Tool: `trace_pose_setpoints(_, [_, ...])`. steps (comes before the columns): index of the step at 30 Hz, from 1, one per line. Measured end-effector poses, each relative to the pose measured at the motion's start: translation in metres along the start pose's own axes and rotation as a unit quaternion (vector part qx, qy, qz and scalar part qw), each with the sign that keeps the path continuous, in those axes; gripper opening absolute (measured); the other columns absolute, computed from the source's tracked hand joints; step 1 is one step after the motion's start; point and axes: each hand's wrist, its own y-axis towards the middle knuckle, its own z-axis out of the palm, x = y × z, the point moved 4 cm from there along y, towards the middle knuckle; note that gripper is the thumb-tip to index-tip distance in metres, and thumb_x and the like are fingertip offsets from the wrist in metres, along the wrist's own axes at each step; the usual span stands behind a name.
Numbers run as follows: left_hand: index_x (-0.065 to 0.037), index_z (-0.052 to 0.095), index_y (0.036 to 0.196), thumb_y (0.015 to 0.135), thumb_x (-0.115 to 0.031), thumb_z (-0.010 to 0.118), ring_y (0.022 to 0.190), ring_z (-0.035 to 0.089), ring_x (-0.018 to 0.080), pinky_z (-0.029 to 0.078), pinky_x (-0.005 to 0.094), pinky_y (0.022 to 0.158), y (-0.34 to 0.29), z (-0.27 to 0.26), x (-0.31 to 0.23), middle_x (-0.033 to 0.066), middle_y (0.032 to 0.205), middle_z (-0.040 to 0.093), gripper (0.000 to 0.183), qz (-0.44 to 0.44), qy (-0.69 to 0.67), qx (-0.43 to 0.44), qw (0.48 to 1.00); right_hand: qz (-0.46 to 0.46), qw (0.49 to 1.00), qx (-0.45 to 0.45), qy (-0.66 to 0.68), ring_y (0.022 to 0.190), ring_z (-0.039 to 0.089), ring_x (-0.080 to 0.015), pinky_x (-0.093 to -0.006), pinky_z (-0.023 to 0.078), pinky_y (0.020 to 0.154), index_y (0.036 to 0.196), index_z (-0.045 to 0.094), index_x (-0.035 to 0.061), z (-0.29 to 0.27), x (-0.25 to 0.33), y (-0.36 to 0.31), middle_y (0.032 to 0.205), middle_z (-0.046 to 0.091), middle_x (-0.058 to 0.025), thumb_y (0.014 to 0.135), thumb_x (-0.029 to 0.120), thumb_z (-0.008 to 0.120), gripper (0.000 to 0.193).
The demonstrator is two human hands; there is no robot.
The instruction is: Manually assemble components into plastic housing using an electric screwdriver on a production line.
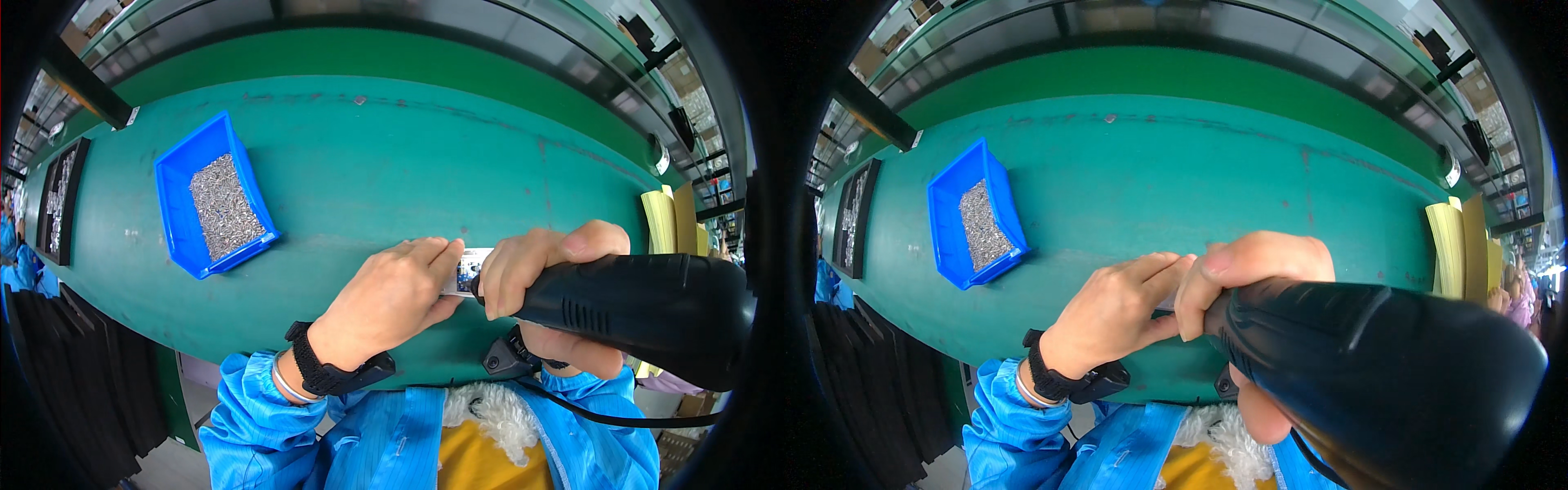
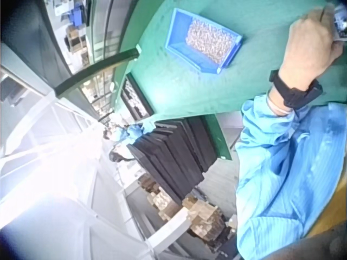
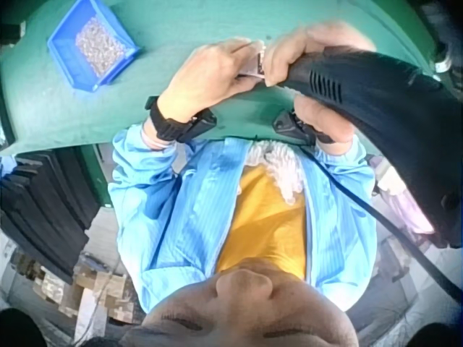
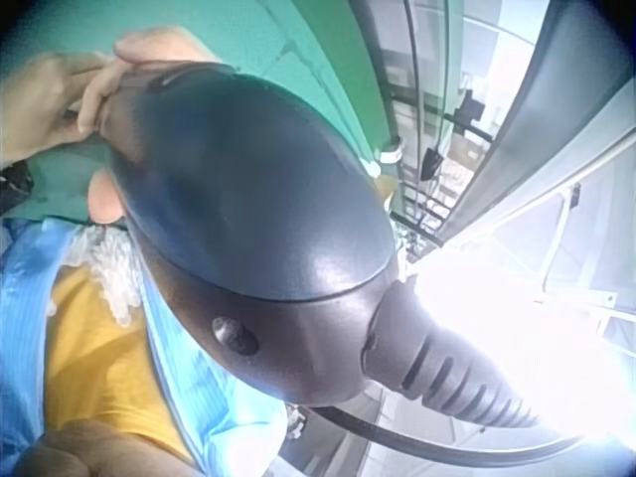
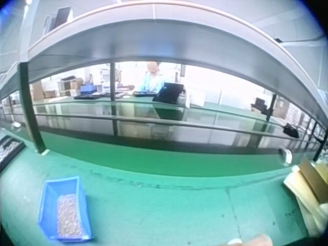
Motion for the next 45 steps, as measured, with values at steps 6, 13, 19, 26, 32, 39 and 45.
trace_pose_setpoints(6, [0.007,0.051,0.101,0.065,-0.012,0.068,0.084,0.056,0.0304,0.047,0.0365,0.073,0.0,0.0,-0.002,0.0148,0.091,0.054,0.044,-0.002,-0.001,0.002,1.0,-0.013,1.0,0.019,0.0,0.05,0.053,-0.0194,-0.0278,0.045,0.048,0.114,0.029,0.0066,-0.001,0.001,0.002,0.064,0.052,-0.0112,0.069,0.063,0.056,0.077])
trace_pose_setpoints(13, [0.007,0.051,0.102,0.066,-0.012,0.068,0.084,0.056,0.0303,0.047,0.0365,0.072,0.001,-0.002,-0.002,0.0146,0.091,0.054,0.044,-0.002,0.0,0.004,1.0,0.025,0.999,-0.034,0.015,0.049,0.052,-0.0187,-0.0277,0.045,0.047,0.111,0.03,0.0062,-0.001,-0.002,0.001,0.064,0.052,-0.0107,0.069,0.063,0.055,0.075])
trace_pose_setpoints(19, [0.006,0.05,0.102,0.066,-0.012,0.067,0.084,0.056,0.03,0.047,0.0366,0.073,0.0,-0.002,-0.001,0.0143,0.09,0.053,0.044,0.0,-0.001,0.001,1.0,-0.001,1.0,-0.006,0.003,0.049,0.052,-0.0181,-0.0268,0.045,0.046,0.112,0.03,0.006,0.0,-0.003,0.001,0.063,0.051,-0.0098,0.07,0.064,0.054,0.076])
trace_pose_setpoints(26, [0.003,0.054,0.107,0.069,-0.019,0.067,0.08,0.059,0.0312,0.05,0.0365,0.068,0.0,0.002,0.0,0.0154,0.098,0.057,0.046,0.005,0.018,0.0,1.0,0.0,1.0,-0.015,0.018,0.049,0.051,-0.0179,-0.0271,0.044,0.046,0.11,0.031,0.0072,0.001,-0.003,0.0,0.064,0.051,-0.0095,0.07,0.063,0.054,0.073])
trace_pose_setpoints(32, [0.006,0.049,0.104,0.07,-0.015,0.065,0.087,0.057,0.0286,0.047,0.035,0.075,0.0,0.001,-0.002,0.0138,0.089,0.053,0.044,0.002,0.039,0.017,0.999,0.019,0.999,-0.039,0.011,0.049,0.051,-0.018,-0.0282,0.045,0.048,0.109,0.031,0.0079,0.004,-0.002,0.0,0.064,0.051,-0.0093,0.07,0.062,0.055,0.07])
trace_pose_setpoints(39, [0.005,0.051,0.109,0.068,-0.016,0.067,0.081,0.058,0.0281,0.05,0.0349,0.067,0.0,-0.001,-0.001,0.0126,0.098,0.055,0.048,-0.002,0.045,0.018,0.999,-0.015,1.0,-0.008,0.013,0.05,0.053,-0.0182,-0.0284,0.045,0.048,0.108,0.031,0.0078,0.0,-0.005,0.004,0.062,0.051,-0.0079,0.07,0.063,0.054,0.071])
trace_pose_setpoints(45, [0.004,0.051,0.108,0.067,-0.015,0.067,0.079,0.058,0.0276,0.05,0.0347,0.066,0.0,0.0,0.001,0.0119,0.095,0.054,0.048,-0.002,0.05,0.025,0.998,0.011,0.998,-0.06,0.024,0.049,0.053,-0.0176,-0.0281,0.046,0.048,0.107,0.031,0.0077,0.001,-0.008,0.0,0.062,0.051,-0.0073,0.071,0.063,0.053,0.07])
